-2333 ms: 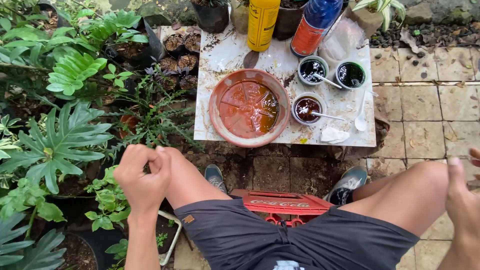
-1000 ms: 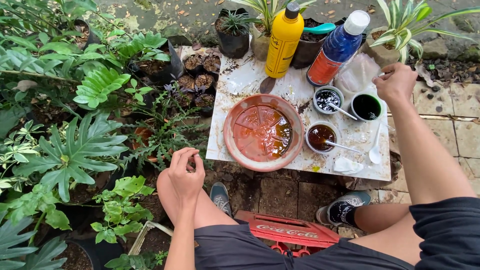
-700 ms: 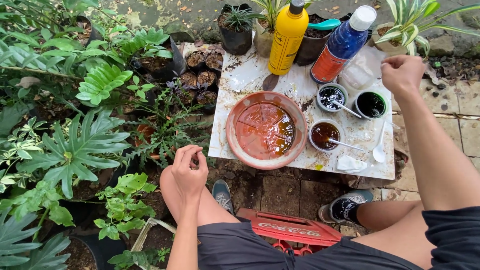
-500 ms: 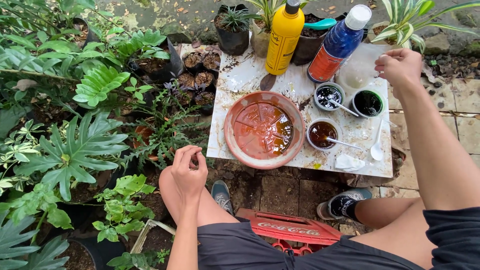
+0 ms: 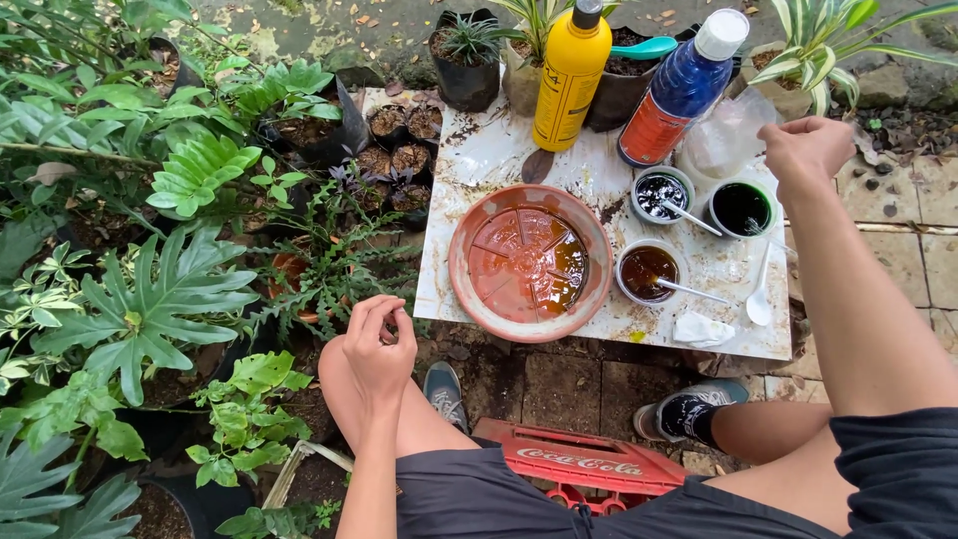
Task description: A person is carefully mixing different colored liquids in a large bowl using a spoon and a small plastic bag for precise additions, likely for agricultural purposes.
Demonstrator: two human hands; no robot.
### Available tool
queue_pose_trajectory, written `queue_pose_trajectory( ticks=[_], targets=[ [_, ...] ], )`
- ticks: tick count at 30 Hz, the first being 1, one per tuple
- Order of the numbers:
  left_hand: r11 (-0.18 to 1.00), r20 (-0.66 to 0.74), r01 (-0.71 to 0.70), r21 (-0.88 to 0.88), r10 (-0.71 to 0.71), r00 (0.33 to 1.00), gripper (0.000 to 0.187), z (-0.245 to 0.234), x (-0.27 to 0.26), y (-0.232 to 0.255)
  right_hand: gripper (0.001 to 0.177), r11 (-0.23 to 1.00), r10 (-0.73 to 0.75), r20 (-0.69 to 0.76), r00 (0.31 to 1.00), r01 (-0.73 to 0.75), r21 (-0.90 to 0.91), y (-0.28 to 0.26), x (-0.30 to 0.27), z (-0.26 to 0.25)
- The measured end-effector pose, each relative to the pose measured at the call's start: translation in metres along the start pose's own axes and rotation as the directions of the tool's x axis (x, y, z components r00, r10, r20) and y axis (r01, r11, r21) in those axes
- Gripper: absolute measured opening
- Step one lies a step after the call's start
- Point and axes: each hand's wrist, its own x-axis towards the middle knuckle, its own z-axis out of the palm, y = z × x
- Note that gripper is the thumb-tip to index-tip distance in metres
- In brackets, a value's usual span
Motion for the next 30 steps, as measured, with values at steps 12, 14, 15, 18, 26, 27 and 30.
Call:
queue_pose_trajectory(
  ticks=[12, 14, 15, 18, 26, 27, 30],
  targets=[
    [1.000, 0.019, -0.012, 0.022, 0.012, 1.000, 0.011, 0.002, 0.002, 0.000, 0.027, 0.969, -0.175, 0.213, 0.961, 0.206, -0.133, -0.010, -0.015, -0.004],
    [1.000, 0.026, -0.004, 0.018, 0.004, 1.000, 0.011, 0.002, 0.002, 0.000, 0.025, 0.987, -0.114, 0.286, 0.951, 0.142, -0.077, -0.015, -0.019, -0.008],
    [1.000, 0.026, -0.004, 0.017, 0.004, 1.000, 0.011, 0.002, 0.002, 0.000, 0.025, 0.987, -0.114, 0.286, 0.951, 0.141, -0.077, -0.016, -0.018, -0.007],
    [1.000, 0.018, -0.015, 0.022, 0.015, 1.000, 0.012, 0.003, 0.001, -0.001, 0.002, 0.995, -0.095, 0.269, 0.958, 0.103, -0.014, -0.022, -0.018, -0.008],
    [0.999, 0.018, -0.022, 0.026, 0.021, 1.000, 0.012, 0.002, 0.002, 0.000, 0.016, 0.997, -0.049, 0.274, 0.960, 0.061, -0.036, -0.026, -0.019, -0.012],
    [0.999, 0.017, -0.021, 0.027, 0.021, 1.000, 0.012, 0.002, 0.001, 0.000, 0.016, 0.997, -0.050, 0.275, 0.960, 0.062, -0.036, -0.026, -0.020, -0.013],
    [1.000, 0.020, -0.009, 0.021, 0.008, 1.000, 0.013, 0.002, 0.002, -0.001, 0.033, 0.997, -0.078, 0.241, 0.967, 0.075, 0.022, -0.028, -0.024, -0.019]
  ],
)
